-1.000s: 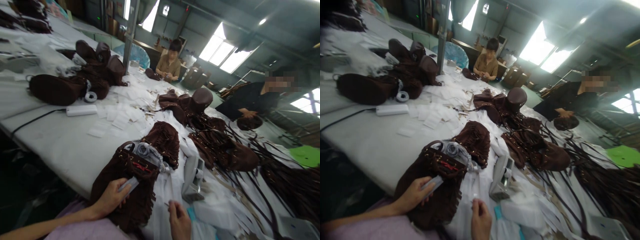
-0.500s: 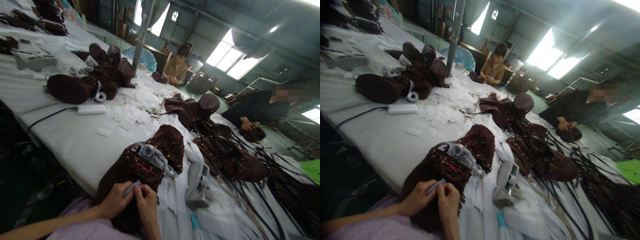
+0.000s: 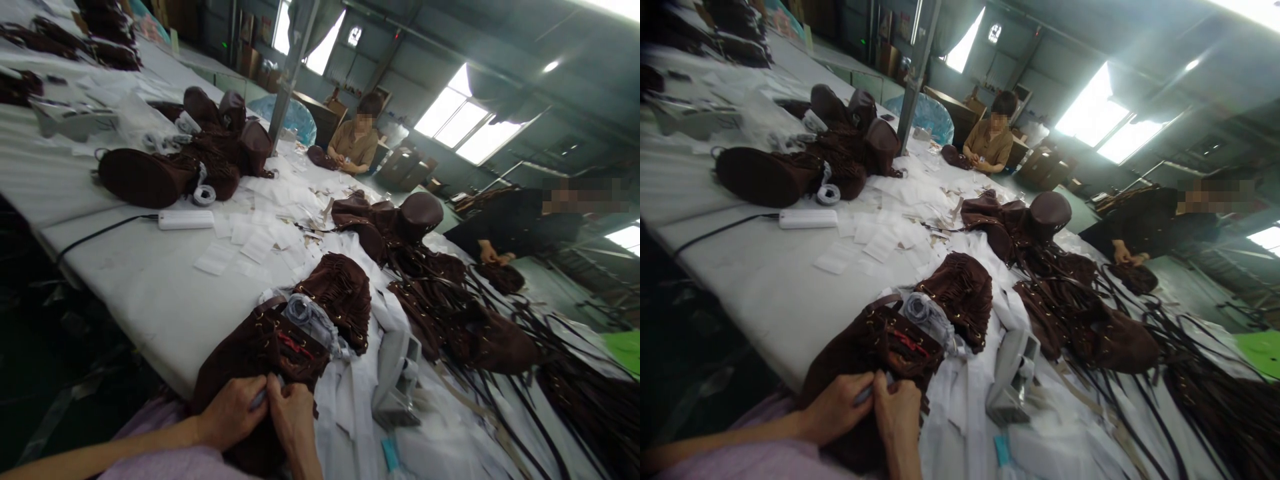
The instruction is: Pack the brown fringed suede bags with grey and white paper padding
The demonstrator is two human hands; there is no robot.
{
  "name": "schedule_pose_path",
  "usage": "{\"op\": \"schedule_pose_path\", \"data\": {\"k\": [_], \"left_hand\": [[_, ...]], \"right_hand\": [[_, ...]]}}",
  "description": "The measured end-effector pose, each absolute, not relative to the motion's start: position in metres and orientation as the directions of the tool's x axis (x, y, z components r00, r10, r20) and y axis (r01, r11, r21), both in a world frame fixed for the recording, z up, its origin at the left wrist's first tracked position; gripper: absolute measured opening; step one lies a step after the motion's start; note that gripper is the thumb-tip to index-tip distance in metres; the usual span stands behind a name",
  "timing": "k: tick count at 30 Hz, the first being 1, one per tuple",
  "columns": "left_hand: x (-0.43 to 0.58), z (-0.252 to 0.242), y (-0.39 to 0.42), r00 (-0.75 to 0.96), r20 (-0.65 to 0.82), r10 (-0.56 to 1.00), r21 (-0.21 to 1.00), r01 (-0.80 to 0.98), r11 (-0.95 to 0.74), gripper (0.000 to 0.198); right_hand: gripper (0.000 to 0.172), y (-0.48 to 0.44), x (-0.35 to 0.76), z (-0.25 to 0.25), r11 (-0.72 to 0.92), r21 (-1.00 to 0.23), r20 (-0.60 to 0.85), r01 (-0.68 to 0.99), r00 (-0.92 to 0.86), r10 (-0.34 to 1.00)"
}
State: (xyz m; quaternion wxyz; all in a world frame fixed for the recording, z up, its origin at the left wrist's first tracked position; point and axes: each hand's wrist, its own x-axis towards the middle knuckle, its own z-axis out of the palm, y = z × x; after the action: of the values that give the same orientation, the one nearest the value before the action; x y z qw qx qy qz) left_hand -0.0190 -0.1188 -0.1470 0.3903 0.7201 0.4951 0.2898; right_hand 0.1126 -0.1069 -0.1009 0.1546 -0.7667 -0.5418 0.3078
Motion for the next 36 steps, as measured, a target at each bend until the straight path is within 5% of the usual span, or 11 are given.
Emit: {"op": "schedule_pose_path", "data": {"k": [17, 29, 36], "left_hand": [[-0.023, -0.123, -0.102, 0.317, -0.186, 0.930, 0.931, 0.359, 0.064, 0.023], [-0.026, -0.124, -0.097, 0.366, -0.282, 0.887, 0.947, 0.257, 0.194, 0.026], [-0.030, -0.127, -0.088, 0.482, -0.435, 0.761, 0.894, 0.129, 0.429, 0.040]], "right_hand": [[0.055, -0.109, 0.122, -0.118, -0.406, -0.778, -0.389, 0.480, 0.139, 0.911], [0.067, -0.116, 0.118, -0.124, -0.222, -0.459, -0.206, 0.860, 0.140, 0.969], [0.059, -0.116, 0.126, -0.145, -0.126, -0.774, -0.126, 0.621, 0.044, 0.991]]}}
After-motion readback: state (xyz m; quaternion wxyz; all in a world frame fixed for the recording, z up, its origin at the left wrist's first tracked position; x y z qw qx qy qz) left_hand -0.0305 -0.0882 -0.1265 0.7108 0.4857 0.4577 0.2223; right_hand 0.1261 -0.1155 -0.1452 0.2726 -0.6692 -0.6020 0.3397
